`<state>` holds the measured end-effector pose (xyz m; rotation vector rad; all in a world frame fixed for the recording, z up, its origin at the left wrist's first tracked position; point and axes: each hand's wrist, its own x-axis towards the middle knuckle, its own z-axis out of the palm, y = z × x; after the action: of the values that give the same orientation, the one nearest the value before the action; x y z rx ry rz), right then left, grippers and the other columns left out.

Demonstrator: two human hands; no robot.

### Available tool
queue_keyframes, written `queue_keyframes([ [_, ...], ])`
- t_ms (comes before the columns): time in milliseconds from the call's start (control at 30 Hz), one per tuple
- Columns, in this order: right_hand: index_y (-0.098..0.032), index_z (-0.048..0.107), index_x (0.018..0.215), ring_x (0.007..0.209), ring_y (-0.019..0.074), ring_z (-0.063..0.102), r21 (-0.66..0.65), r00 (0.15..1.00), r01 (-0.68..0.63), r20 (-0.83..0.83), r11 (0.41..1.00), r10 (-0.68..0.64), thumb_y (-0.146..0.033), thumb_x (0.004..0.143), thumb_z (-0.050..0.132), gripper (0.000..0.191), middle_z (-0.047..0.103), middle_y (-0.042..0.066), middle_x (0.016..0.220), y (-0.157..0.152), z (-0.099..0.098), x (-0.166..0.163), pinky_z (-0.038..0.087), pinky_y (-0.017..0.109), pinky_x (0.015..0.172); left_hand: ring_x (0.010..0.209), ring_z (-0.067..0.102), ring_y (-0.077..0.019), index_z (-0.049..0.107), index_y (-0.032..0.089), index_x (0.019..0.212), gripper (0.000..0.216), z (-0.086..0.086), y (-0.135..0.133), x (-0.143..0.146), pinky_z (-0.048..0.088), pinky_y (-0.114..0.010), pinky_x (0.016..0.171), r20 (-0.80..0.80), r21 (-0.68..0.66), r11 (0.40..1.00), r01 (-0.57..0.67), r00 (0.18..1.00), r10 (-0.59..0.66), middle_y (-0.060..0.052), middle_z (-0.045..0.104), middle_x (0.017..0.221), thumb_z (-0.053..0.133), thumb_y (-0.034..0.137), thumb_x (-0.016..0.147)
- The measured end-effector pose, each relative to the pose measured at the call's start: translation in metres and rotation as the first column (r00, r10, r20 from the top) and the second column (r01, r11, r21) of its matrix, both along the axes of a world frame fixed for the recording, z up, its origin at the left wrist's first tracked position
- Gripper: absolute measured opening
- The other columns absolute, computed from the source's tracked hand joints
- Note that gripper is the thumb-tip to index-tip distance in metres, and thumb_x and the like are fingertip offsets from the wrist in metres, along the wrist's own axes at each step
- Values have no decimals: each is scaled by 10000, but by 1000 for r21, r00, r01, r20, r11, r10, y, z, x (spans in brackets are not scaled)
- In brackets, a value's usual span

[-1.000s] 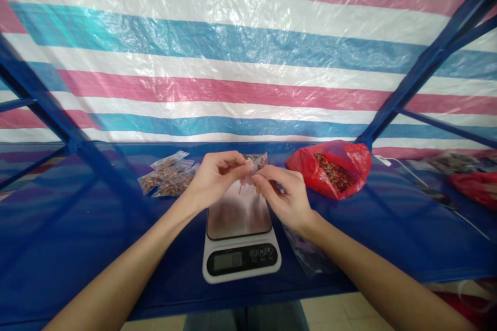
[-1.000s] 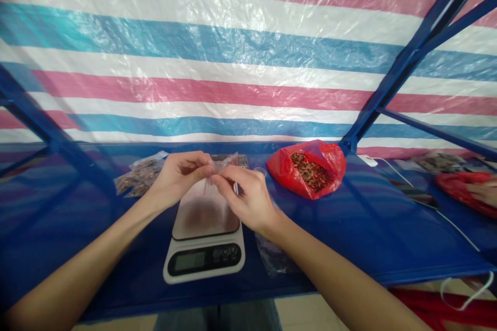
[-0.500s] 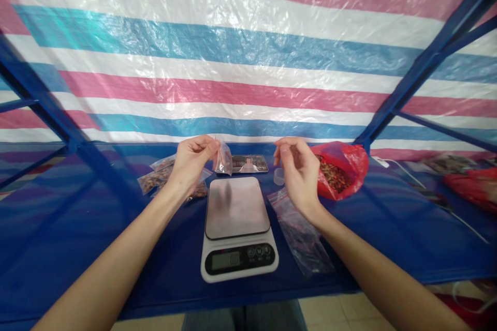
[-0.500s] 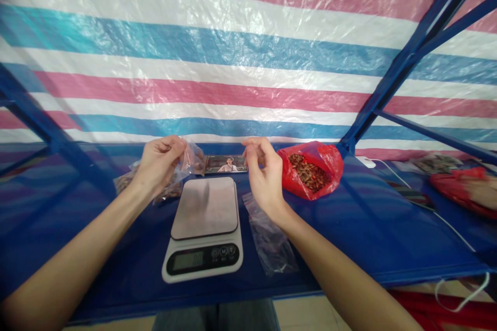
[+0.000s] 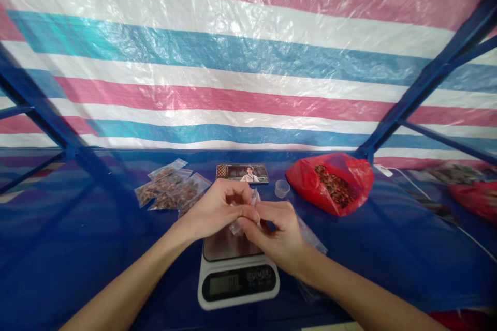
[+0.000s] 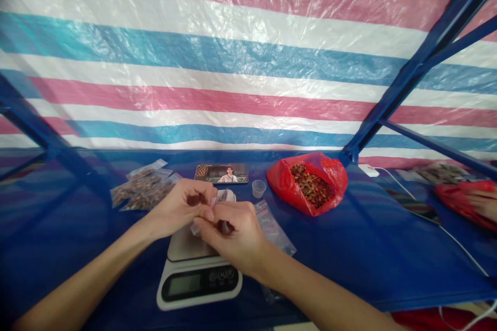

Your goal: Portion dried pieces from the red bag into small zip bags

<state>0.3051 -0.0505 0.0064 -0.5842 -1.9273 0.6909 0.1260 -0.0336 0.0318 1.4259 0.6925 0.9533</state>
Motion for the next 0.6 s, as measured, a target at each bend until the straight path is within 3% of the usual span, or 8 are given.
queue_keyframes([
  [200,-173,648,655,521,81,447,-72,1000,7,-25,997,-9,-351,974,774,386,543,-44,578,5,2,4,342,224,519,699,594,-127,653,147,767,415,6,-1,-4,428,-228,646,-24,-47,997,61,998,-62,-7,652,743,868,496,837],
  [367,-174,611,655,530,89,432,-96,1000,21,0,995,-21,-459,989,743,459,516,-43,578,8,2,5,314,240,517,645,513,-106,587,158,724,428,0,-1,0,370,-221,595,-40,-26,999,-26,999,25,16,596,706,878,456,823],
  [500,-189,504,626,539,98,424,-172,999,18,32,985,-13,-443,1077,578,523,490,-37,573,11,3,6,300,263,540,632,485,-98,520,172,668,397,-9,0,5,356,-217,591,-100,172,977,-125,985,143,36,560,678,815,349,867],
  [600,-197,480,646,553,105,426,-199,997,38,69,979,-25,-368,1092,527,480,480,-37,588,13,4,5,291,273,557,585,404,-83,429,180,623,404,-17,-2,9,285,-223,565,-226,432,877,-210,916,331,64,459,614,730,218,889],
])
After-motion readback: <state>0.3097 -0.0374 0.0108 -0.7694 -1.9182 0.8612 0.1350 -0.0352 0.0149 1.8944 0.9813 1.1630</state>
